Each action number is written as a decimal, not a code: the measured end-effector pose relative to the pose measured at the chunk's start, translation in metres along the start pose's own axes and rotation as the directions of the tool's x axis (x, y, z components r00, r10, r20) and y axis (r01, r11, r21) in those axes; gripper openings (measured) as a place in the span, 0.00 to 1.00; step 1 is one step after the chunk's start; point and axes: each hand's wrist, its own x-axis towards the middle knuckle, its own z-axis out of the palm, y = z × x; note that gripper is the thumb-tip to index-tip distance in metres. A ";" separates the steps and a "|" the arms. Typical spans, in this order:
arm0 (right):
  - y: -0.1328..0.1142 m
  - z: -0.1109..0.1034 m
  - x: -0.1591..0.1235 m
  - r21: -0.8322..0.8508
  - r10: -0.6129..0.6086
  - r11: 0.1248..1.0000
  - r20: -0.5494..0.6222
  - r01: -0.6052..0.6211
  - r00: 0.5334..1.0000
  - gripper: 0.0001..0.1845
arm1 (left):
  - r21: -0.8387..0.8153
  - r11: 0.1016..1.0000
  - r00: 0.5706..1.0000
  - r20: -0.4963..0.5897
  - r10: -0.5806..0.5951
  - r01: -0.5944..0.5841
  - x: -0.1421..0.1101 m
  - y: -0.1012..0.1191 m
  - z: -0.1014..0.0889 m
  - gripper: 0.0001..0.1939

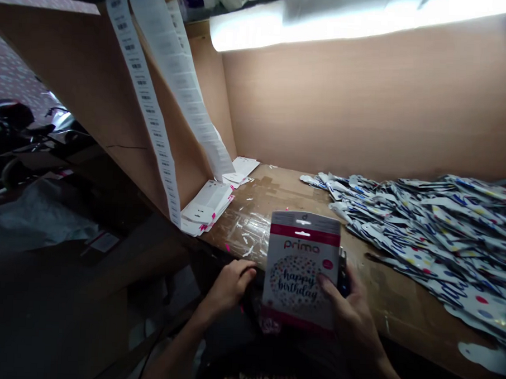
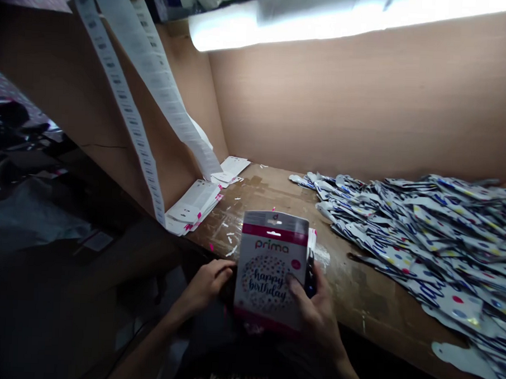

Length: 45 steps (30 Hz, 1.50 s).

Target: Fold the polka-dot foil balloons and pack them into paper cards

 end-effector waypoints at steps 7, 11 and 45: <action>-0.008 -0.030 0.023 -0.254 -0.506 0.230 0.793 0.940 0.338 0.10 | -0.587 0.617 0.756 0.655 -0.019 0.524 -0.001 0.012 -0.017 0.26; -0.011 -0.062 0.043 -0.399 -0.552 0.093 0.742 0.912 0.381 0.11 | -0.600 0.697 0.821 0.570 0.027 0.393 0.058 0.041 -0.014 0.23; 0.080 -0.051 0.038 -0.873 -0.170 0.419 0.193 0.249 0.966 0.14 | 0.131 0.991 0.991 0.131 -0.043 0.026 0.169 0.003 0.070 0.18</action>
